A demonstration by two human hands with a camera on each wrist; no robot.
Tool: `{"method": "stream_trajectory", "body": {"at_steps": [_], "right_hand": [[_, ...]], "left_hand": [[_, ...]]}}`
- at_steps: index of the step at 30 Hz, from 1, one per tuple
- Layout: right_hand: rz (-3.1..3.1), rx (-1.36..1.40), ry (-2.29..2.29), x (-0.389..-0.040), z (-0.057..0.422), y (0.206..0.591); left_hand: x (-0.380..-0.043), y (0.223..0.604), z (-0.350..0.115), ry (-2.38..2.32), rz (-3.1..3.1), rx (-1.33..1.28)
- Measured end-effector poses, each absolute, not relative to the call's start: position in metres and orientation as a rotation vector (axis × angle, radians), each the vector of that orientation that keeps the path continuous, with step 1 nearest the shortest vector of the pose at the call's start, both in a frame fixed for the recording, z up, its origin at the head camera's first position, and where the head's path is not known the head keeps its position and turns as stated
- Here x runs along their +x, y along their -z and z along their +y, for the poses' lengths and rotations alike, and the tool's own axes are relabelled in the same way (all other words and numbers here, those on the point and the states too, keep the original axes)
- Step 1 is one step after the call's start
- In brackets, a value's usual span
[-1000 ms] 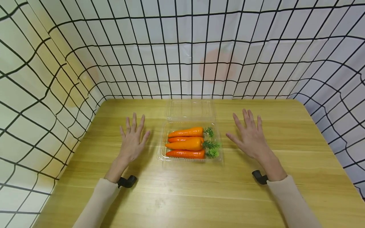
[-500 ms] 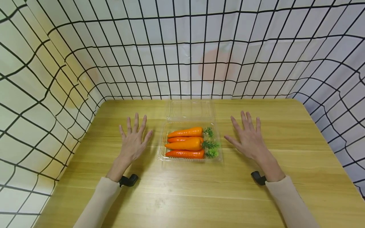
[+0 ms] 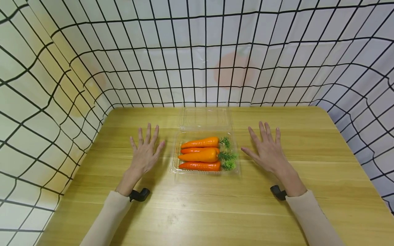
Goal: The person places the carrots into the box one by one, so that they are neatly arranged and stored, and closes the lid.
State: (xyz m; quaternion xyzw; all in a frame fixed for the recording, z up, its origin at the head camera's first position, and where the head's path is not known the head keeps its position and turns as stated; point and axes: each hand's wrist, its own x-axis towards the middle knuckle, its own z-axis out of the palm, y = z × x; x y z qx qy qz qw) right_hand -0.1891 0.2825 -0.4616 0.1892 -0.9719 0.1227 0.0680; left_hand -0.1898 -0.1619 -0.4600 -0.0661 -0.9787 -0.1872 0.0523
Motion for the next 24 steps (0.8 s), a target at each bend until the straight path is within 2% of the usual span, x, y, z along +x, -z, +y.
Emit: {"method": "stream_trajectory", "body": {"at_steps": [9,24], "right_hand": [[-2.937,0.591,-0.371,-0.197,0.277,0.459],[-3.077,0.65,-0.476,-0.239,0.249,0.444]], "left_hand": [[-0.197,0.463,-0.157,0.6,-3.01,-0.228],[-0.243,0.461,-0.129,0.769,-3.075,-0.364]]}}
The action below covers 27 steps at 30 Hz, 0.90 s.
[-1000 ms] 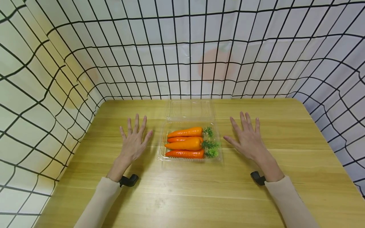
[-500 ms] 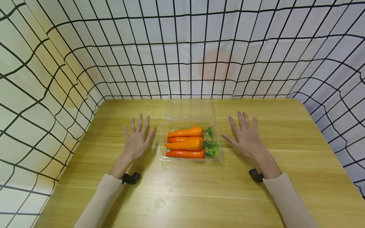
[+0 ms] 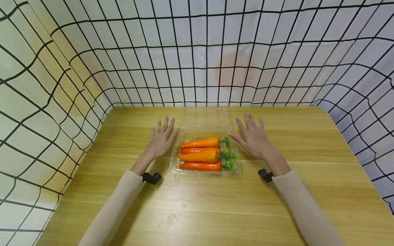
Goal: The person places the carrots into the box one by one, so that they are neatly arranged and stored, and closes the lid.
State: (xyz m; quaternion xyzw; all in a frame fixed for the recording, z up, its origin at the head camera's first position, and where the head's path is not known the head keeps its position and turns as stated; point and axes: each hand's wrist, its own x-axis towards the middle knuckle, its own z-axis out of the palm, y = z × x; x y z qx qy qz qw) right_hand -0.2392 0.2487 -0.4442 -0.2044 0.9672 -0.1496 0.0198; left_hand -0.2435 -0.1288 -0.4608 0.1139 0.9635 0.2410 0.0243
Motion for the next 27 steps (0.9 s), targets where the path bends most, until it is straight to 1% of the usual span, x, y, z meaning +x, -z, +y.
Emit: {"method": "stream_trajectory", "body": {"at_steps": [9,17,21,27], "right_hand": [[2.877,-0.585,0.586,-0.265,0.24,0.446],[2.749,-0.564,0.762,-0.28,0.238,0.448],[2.675,-0.527,0.889,-0.284,0.237,0.449],[2.601,-0.468,1.043,-0.282,0.235,0.45]], "left_hand": [[-0.268,0.46,-0.123,-1.185,2.699,0.349],[-0.277,0.459,-0.12,-1.386,2.542,0.276],[-0.28,0.456,-0.118,-1.499,2.45,0.247],[-0.281,0.454,-0.117,-1.552,2.405,0.25]]}}
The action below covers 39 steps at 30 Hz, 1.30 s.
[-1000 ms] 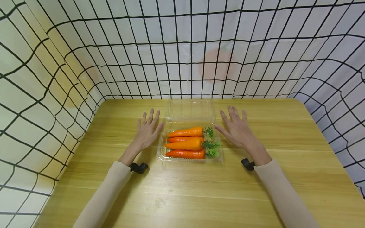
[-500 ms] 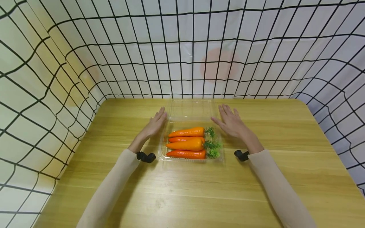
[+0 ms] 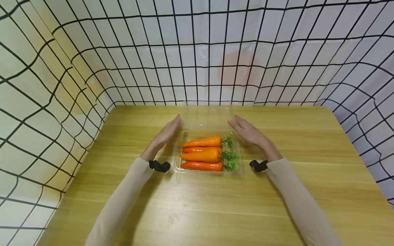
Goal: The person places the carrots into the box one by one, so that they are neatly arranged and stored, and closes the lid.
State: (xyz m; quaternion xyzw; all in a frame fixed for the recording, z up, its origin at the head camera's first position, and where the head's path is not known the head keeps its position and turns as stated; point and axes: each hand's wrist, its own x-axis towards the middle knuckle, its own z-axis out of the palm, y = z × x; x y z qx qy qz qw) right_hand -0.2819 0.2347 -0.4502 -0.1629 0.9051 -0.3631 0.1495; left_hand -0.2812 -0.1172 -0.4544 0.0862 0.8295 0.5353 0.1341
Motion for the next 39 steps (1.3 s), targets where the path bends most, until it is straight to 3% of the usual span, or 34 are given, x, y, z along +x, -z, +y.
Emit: {"method": "stream_trajectory", "body": {"at_steps": [16,39], "right_hand": [[2.637,-0.473,1.23,-0.276,0.231,0.445],[2.712,-0.675,1.537,-0.244,0.231,0.398]], "left_hand": [[-0.28,0.443,-0.121,-1.698,2.378,0.297],[-0.259,0.381,-0.124,-1.868,2.406,0.463]]}}
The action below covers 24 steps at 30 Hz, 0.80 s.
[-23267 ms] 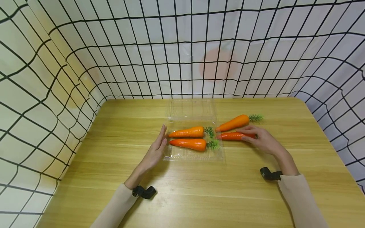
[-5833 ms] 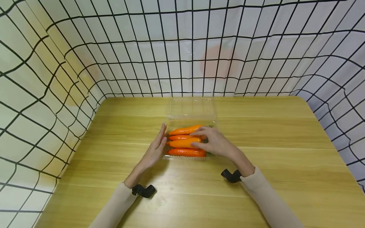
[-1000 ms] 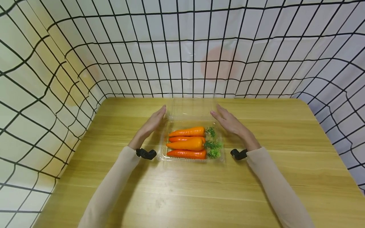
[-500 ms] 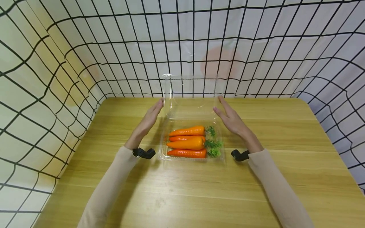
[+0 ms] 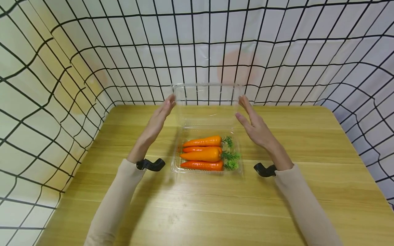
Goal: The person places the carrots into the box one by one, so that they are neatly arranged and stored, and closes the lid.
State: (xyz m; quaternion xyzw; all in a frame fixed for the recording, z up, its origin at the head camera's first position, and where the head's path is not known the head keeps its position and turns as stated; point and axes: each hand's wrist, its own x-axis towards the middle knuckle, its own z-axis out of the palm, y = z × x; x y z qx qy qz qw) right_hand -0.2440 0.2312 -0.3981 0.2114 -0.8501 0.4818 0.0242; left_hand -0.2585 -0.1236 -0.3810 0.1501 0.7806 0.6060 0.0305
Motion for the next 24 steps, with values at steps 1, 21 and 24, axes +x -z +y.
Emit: {"method": "stream_trajectory", "body": {"at_steps": [1,21,24], "right_hand": [[-2.615,0.661,-1.49,-0.242,0.231,0.396],[-2.517,0.782,-1.356,-0.197,0.241,0.378],[-2.5,0.811,-1.36,-0.192,0.242,0.38]], "left_hand": [[-0.257,0.377,-0.123,-1.874,2.408,0.477],[-0.209,0.351,-0.138,-1.815,2.43,0.643],[-0.203,0.352,-0.141,-1.802,2.419,0.664]]}}
